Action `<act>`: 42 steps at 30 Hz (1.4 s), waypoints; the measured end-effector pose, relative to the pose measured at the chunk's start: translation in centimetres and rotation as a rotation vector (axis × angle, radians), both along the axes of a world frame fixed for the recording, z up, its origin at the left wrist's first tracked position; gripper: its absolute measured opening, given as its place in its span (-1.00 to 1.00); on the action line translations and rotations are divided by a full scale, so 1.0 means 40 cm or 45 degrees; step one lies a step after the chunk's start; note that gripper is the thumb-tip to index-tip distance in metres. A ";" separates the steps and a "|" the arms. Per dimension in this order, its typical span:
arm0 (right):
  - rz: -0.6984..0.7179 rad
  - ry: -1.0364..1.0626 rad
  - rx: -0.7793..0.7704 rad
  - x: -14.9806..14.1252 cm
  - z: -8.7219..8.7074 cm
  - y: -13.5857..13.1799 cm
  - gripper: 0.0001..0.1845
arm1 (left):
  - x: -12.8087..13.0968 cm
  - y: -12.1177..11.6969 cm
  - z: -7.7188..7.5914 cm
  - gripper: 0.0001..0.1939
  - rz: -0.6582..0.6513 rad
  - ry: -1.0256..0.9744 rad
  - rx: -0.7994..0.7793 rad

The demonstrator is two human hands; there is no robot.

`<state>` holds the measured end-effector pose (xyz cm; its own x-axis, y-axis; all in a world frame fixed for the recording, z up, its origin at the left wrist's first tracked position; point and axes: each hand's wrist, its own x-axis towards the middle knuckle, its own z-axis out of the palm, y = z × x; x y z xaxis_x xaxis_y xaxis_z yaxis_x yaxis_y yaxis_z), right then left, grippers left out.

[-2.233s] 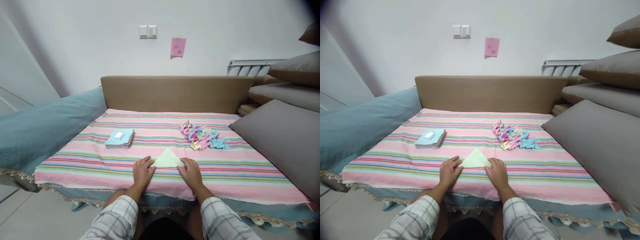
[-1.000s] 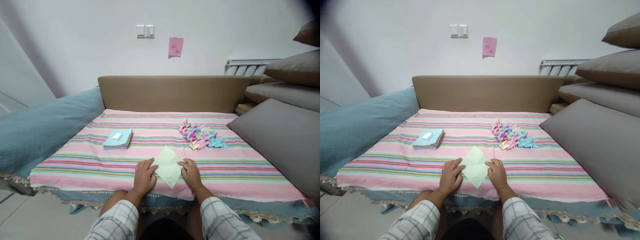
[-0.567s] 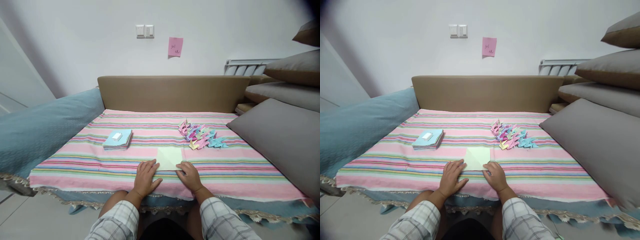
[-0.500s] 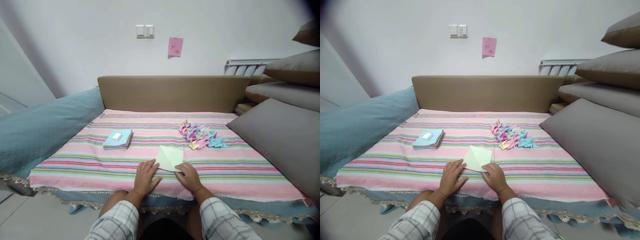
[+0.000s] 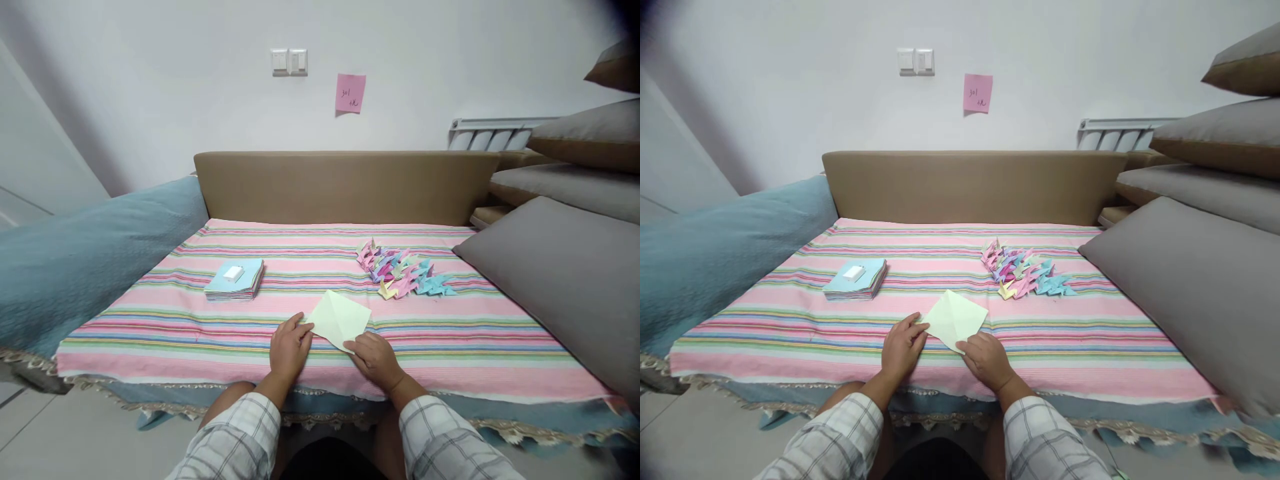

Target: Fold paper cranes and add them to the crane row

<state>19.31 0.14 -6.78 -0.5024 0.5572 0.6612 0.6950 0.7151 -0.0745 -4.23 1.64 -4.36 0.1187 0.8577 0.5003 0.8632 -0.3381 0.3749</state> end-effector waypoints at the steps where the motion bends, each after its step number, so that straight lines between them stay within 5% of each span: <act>1: -0.007 -0.008 0.008 -0.001 0.001 -0.001 -0.81 | 0.001 0.002 0.000 -0.80 0.002 -0.006 -0.011; 8: -0.285 0.258 0.011 -0.007 0.012 0.000 -0.70 | -0.025 0.013 0.001 -0.82 -0.169 -0.061 -0.062; 13: -0.257 0.277 -0.121 -0.002 0.007 0.010 -0.66 | -0.067 0.028 0.020 -0.81 -0.285 -0.022 -0.084; 42: -0.600 0.369 -0.217 -0.010 0.005 0.016 -0.82 | -0.076 0.004 0.020 -0.82 -0.164 0.064 0.050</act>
<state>18.90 0.78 -6.56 0.0143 0.7877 0.6159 0.8696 0.2942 -0.3965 -7.27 1.81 -3.57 0.2526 0.8137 0.5236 0.8291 -0.4610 0.3165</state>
